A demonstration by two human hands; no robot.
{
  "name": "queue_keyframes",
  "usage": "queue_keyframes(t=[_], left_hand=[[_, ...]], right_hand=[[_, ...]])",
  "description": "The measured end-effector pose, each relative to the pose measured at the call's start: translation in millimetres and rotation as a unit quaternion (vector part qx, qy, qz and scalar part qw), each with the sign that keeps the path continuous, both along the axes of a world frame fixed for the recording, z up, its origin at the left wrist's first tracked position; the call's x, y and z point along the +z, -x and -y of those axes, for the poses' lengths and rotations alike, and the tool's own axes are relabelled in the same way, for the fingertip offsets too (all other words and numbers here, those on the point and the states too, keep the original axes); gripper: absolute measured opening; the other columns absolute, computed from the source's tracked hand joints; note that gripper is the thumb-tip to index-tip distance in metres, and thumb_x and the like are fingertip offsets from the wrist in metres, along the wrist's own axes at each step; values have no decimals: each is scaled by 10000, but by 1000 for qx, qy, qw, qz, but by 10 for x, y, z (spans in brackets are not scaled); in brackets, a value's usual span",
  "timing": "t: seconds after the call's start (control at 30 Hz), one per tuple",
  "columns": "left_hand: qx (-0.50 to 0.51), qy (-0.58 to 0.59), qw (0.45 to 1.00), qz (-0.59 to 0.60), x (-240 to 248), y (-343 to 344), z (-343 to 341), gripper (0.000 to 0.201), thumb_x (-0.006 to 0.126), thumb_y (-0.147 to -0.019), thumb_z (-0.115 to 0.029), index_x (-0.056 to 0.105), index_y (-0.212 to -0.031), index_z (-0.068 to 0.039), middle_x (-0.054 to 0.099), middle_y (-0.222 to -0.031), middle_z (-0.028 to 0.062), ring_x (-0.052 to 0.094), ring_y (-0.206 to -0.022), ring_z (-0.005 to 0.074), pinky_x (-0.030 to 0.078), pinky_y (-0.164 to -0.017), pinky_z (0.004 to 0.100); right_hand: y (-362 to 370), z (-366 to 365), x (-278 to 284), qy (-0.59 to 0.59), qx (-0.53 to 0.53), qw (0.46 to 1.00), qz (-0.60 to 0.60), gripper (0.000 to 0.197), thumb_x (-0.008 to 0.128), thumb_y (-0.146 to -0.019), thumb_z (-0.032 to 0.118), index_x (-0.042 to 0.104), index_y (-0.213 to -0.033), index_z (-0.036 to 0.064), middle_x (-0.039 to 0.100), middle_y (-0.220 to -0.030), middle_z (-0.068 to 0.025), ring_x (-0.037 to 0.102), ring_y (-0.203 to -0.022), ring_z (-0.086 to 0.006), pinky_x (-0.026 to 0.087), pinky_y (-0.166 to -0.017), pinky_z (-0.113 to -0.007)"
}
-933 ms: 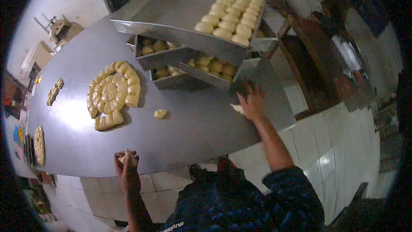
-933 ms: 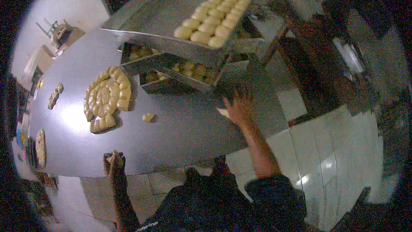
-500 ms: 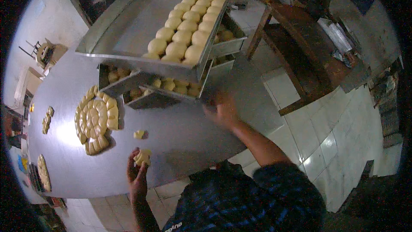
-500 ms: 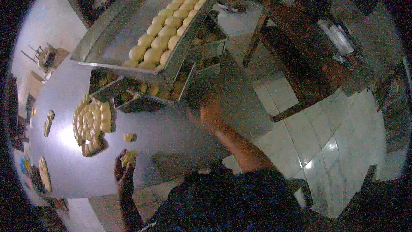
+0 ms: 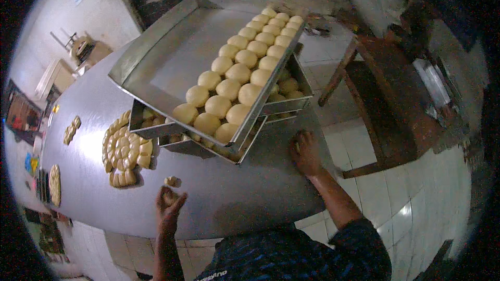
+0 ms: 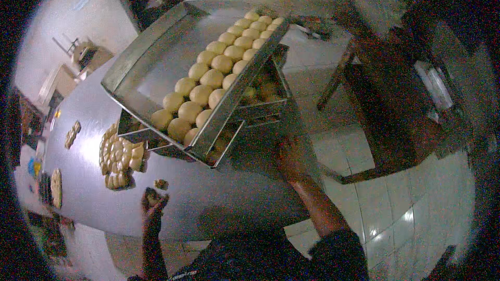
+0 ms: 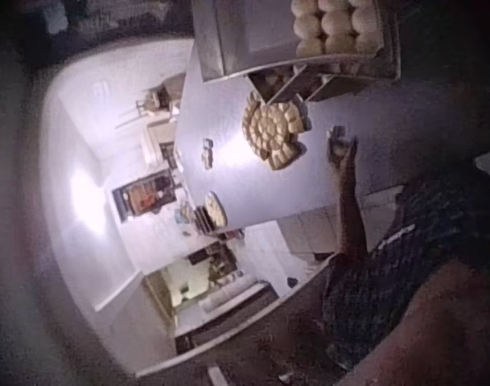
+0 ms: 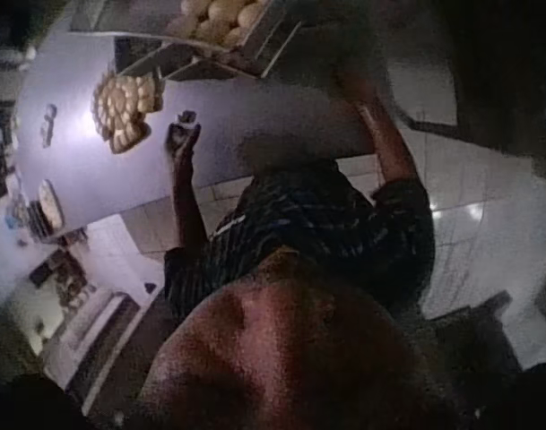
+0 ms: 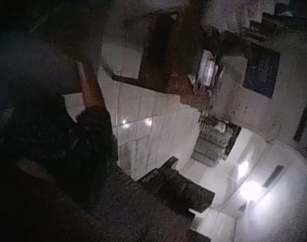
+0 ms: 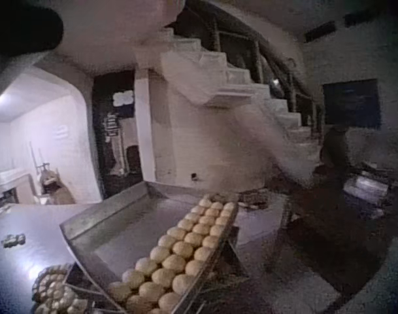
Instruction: The person shapes small pieces of dough into round balls by hand and places them into metal baking trays. They repeatedly pick up dough from a large mass on the table, roll it, and arrange the formed balls in rows within the trays.
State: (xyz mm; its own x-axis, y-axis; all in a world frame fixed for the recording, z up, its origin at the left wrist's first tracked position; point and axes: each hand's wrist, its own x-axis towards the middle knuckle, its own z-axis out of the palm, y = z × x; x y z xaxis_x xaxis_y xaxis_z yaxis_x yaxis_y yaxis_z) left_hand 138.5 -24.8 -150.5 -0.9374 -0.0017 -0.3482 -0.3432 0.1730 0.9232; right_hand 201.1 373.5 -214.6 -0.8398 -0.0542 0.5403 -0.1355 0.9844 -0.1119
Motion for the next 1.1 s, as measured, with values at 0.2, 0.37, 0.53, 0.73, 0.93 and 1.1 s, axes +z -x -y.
queue_keyframes(t=[0.2,0.37,0.53,0.73,0.93,1.1], left_hand=[[-134,-153,978,-50,333,-150,-224,471,641,-771,-42,391,-1167,-90,464,-1057,41,475,-948,141,416,-799,257],[-29,-142,985,-92,238,-186,244,193,565,-842,-74,429,-978,-93,486,-917,28,482,-843,116,412,-734,244],[65,-203,972,-100,211,-337,143,268,588,-798,-11,360,-731,-135,412,-710,-40,407,-611,65,348,-539,216],[-43,-135,983,-117,340,-277,149,233,591,-828,-224,384,-775,-130,415,-722,-27,410,-622,83,352,-545,239],[-107,-277,953,-54,495,-381,621,720,341,-805,-665,368,-1215,-73,409,-1202,157,404,-1130,258,333,-926,429],[-381,-517,764,59,741,-512,156,763,300,-842,-617,161,-1380,-94,227,-1405,139,274,-1273,270,212,-1030,468]], right_hand=[[-383,257,244,174,-6,980,99,332,620,-708,214,562,-981,35,552,-1051,-182,514,-979,-365,421,-858,-463],[-233,-402,1350,541,18,826,158,363,612,-752,225,548,-1054,35,579,-998,-106,556,-917,-220,454,-813,-330],[885,318,2816,340,159,895,-242,265,545,-773,73,551,-1033,21,537,-1100,-67,542,-985,-189,444,-840,-308],[2081,934,2547,199,286,931,108,217,507,-835,157,597,-999,46,621,-926,-64,582,-830,-158,452,-756,-276],[1064,1205,2879,389,247,886,47,261,530,-825,216,595,-1027,64,622,-879,-101,597,-792,-200,473,-740,-324],[-90,2176,1557,209,376,901,60,372,511,-844,141,475,-1212,95,489,-1201,-103,423,-1157,-254,314,-980,-391]])
